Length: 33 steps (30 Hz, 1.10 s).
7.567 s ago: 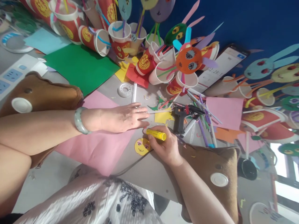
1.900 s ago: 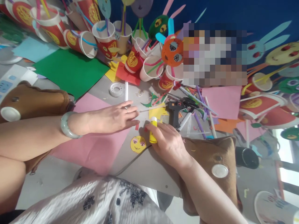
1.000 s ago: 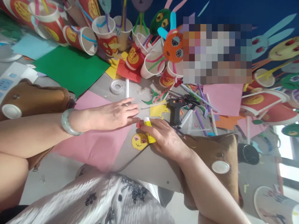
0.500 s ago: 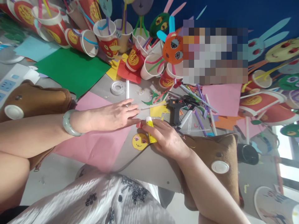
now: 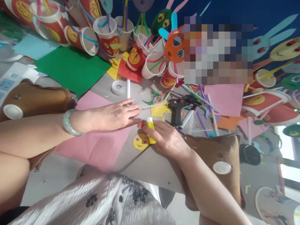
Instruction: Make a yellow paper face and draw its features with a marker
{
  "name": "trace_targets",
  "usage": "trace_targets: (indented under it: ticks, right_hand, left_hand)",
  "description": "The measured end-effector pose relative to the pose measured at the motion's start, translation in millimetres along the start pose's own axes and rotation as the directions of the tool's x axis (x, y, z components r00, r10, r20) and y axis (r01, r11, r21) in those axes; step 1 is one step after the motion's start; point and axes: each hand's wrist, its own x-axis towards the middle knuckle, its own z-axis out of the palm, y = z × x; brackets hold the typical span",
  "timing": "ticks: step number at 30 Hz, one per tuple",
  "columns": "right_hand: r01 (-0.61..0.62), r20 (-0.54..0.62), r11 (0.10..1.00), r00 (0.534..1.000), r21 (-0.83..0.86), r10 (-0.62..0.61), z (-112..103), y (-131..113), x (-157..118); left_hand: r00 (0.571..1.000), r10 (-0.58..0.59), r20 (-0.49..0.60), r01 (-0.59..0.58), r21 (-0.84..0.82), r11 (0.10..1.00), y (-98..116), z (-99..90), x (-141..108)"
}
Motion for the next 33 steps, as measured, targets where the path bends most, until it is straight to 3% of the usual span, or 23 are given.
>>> trace_targets:
  ticks: [8,13,18,21,25,27,33]
  right_hand:
    - [0.018,-0.001,1.000,1.000,-0.013,-0.018,-0.9,-0.3,2.7]
    - [0.003,0.016,1.000,1.000,-0.010,-0.003,0.1,1.5,1.3]
    - [-0.076,-0.052,0.995,0.996,0.062,0.079,4.3,3.6,-7.9]
    - [-0.164,-0.172,0.969,0.965,0.185,0.196,5.8,-3.4,-11.2]
    - [-0.356,-0.299,0.911,0.864,0.208,0.406,7.4,-17.8,-9.2]
    - [-0.404,-0.335,0.892,0.828,0.201,0.451,8.5,-21.8,-6.3]
    - [-0.373,-0.314,0.903,0.849,0.213,0.425,10.1,-24.1,2.7]
  left_hand:
    - [0.999,-0.020,-0.033,0.020,-0.021,1.000,-0.1,3.9,1.3]
    - [1.000,-0.004,0.010,0.003,0.056,0.998,1.2,4.6,1.5]
    - [0.999,-0.002,0.036,-0.003,0.127,0.992,2.5,4.1,0.2]
    - [0.999,0.006,0.035,-0.012,0.168,0.986,3.7,4.5,-0.8]
    - [0.999,0.037,0.018,-0.039,0.179,0.983,6.9,3.8,-0.9]
    - [1.000,0.029,0.007,-0.030,0.174,0.984,9.8,2.6,-0.4]
    - [0.999,-0.015,0.031,0.011,0.126,0.992,14.9,0.3,-0.7]
